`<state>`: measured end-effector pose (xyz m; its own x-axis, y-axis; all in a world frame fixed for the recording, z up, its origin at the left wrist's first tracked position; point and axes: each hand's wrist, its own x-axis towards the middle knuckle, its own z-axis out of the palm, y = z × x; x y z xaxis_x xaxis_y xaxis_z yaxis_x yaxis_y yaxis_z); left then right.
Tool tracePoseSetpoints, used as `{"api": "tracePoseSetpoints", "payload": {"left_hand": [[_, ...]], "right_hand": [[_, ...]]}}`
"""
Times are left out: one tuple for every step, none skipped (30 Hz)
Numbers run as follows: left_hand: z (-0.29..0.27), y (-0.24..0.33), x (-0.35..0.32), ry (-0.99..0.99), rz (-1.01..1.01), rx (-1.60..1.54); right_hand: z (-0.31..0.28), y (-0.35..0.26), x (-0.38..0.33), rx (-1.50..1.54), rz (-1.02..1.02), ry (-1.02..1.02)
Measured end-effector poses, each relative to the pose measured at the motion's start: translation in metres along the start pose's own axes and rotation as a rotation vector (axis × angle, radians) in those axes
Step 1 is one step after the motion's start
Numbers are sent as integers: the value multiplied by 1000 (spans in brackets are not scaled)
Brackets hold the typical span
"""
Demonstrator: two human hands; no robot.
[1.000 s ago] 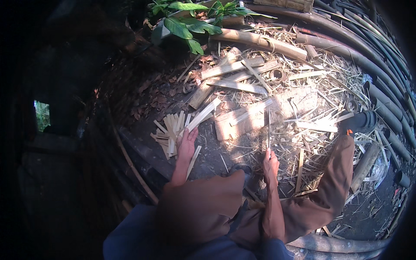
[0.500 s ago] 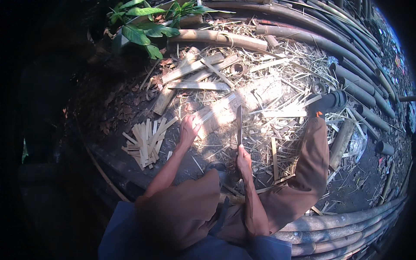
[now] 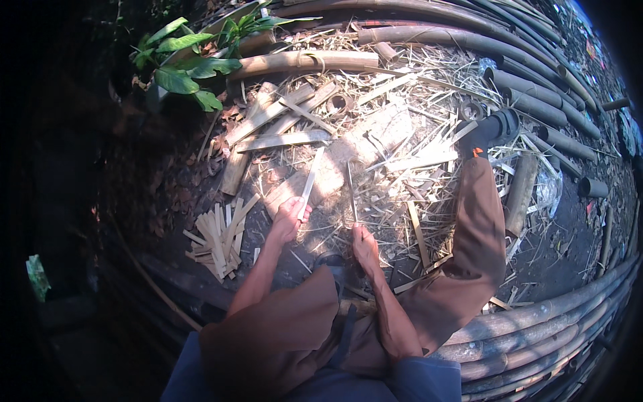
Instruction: The person sits on the ground and uses a machete to split bamboo pieces into thin strips. The person repeatedly positions bamboo segments and strikes them with the blade to produce uniform slats.
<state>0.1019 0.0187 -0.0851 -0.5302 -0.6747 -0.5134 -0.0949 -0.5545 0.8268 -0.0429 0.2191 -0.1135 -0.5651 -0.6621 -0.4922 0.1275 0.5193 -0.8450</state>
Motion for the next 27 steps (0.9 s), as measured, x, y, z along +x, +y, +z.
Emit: {"api": "tracePoseSetpoints", "payload": {"left_hand": [[7,4,-6,-2,45,-2],[2,9,-23,25,92,5],[12,15,-30,6,183,9],[26,21,-34,-18,184,-39],[50,33,-37,-58,185,-96],[59,39,-43,-71,186,-142],[62,47,-27,-209,177,-184],[67,55,-7,-176,217,-215],[70,74,11,-134,256,-242],[69,88,27,-75,275,-209],[62,92,35,-33,388,-194],[65,94,41,19,429,-157],[68,94,44,58,410,-119],[66,91,44,107,389,-76],[62,88,46,120,444,8],[58,85,48,135,500,92],[54,79,48,155,549,175],[58,82,45,172,604,203],[60,79,45,194,688,170],[62,80,47,215,784,141],[70,81,52,209,838,156],[75,82,52,199,893,209],[77,83,50,147,866,166],[78,83,49,95,838,123],[83,83,48,33,810,2],[96,81,48,-10,651,-343],[97,83,45,-39,559,-368]], "right_hand": [[-1,0,-1,-18,-13,13],[8,-12,-10,-26,-27,-3],[5,-18,-9,-45,-45,15],[2,-20,-8,-45,-20,17],[-5,-18,-5,-51,4,36],[-5,-19,-7,-47,29,27],[-6,-20,-6,-70,46,17],[-6,-16,-7,-73,27,15],[-4,-15,-5,-70,1,11],[-5,-15,-4,-71,-26,16],[-2,-27,-12,-105,-77,22],[-6,-35,-14,-112,-23,-4],[-10,-42,-19,-115,-43,34],[-12,-56,-28,-117,-61,62],[-16,-66,-32,-112,-67,34],[-19,-77,-33,-108,-72,3],[-23,-88,-37,-107,-73,-33],[-28,-103,-39,-82,-67,-66],[-32,-119,-41,-57,-60,-102],[-33,-135,-43,-29,-63,-138],[-34,-146,-43,48,-134,-148],[-34,-154,-40,77,-153,-151],[-34,-162,-38,104,-170,-153],[-33,-171,-36,133,-187,-155],[-33,-181,-36,143,-192,-161],[-33,-187,-36,180,-175,-172],[-33,-192,-33,219,-157,-182]]}}
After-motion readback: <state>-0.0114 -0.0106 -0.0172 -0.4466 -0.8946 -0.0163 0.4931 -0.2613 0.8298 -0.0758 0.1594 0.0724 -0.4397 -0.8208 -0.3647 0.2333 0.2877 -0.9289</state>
